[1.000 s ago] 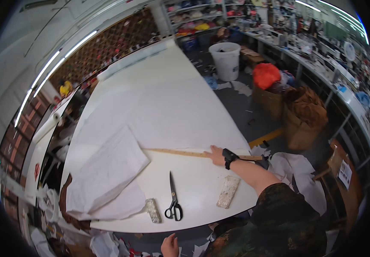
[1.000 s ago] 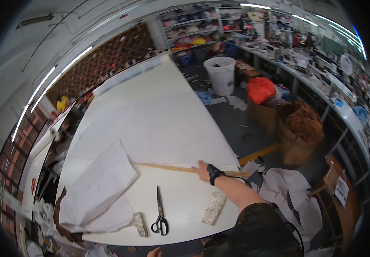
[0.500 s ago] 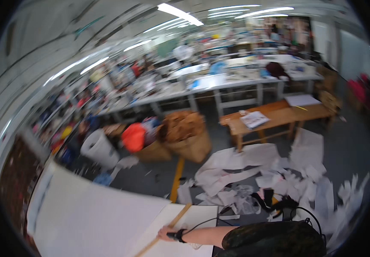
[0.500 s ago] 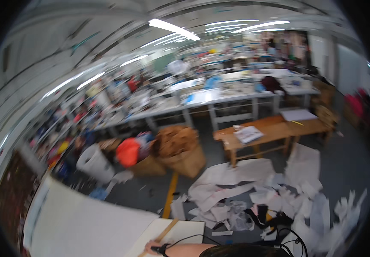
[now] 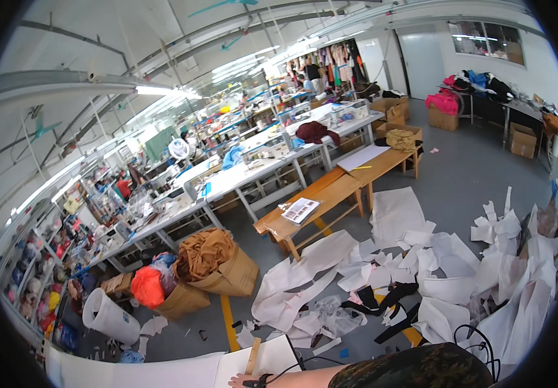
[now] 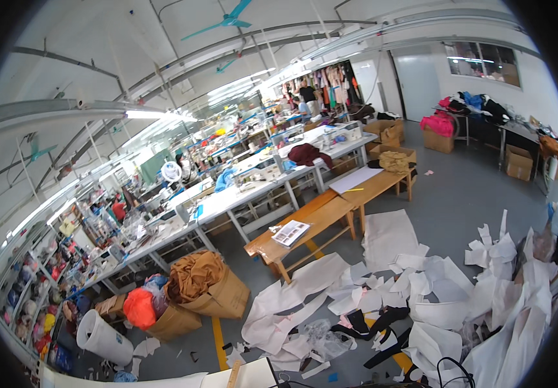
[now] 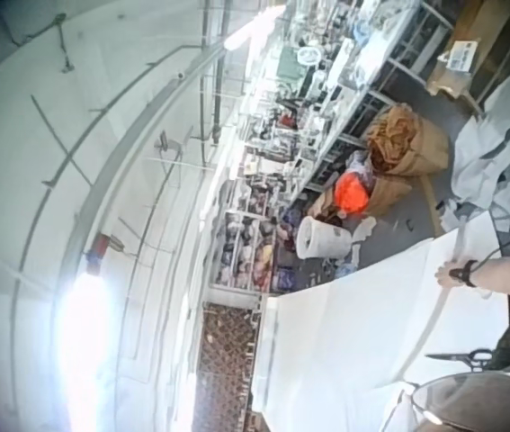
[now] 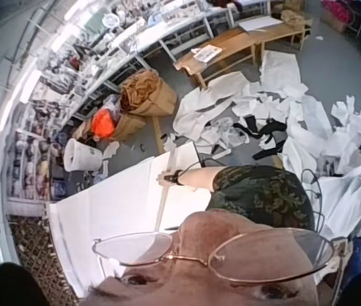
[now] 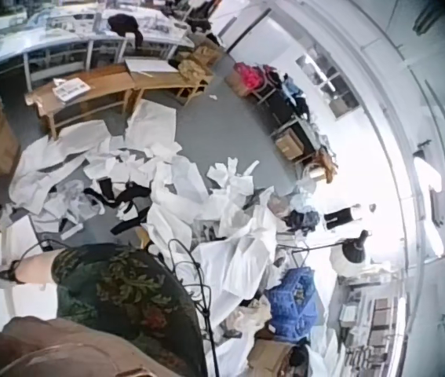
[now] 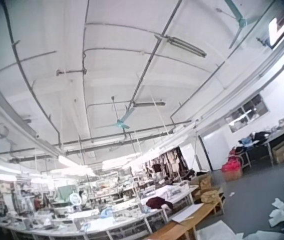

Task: Cutting along the lines of a paper pattern laid over fabric using fabric scissors on a large cutting table.

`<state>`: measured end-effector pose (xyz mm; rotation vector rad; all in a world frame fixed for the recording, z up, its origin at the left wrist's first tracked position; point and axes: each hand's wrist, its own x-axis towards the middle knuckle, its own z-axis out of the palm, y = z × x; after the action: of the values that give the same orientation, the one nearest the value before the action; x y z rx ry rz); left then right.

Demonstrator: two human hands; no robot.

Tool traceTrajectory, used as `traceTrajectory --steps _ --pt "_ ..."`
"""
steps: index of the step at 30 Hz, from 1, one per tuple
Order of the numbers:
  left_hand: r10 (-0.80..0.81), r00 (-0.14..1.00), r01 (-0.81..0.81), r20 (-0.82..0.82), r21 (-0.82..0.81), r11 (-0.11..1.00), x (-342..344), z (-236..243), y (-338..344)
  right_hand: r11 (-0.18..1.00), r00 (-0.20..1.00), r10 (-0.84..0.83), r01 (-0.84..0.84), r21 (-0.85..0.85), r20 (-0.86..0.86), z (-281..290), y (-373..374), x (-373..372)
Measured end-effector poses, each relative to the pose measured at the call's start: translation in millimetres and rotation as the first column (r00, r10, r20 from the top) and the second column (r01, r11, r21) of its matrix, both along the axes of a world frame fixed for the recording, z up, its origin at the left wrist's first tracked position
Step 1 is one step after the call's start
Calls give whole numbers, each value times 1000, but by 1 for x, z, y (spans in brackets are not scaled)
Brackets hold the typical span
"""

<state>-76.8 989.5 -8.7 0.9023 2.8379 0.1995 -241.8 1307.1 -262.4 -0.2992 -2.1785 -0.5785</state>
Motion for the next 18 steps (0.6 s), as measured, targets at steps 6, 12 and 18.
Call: traceTrajectory --steps 6,12,18 --pt "91 996 -92 26 59 994 3 7 -19 563 764 558 -61 -824 324 242 -47 133" --pt "74 995 -78 62 73 994 -9 10 -15 334 750 568 167 -928 339 213 -68 191" --pt "105 990 -112 94 67 991 -12 8 -4 233 738 590 231 -944 327 215 -66 203"
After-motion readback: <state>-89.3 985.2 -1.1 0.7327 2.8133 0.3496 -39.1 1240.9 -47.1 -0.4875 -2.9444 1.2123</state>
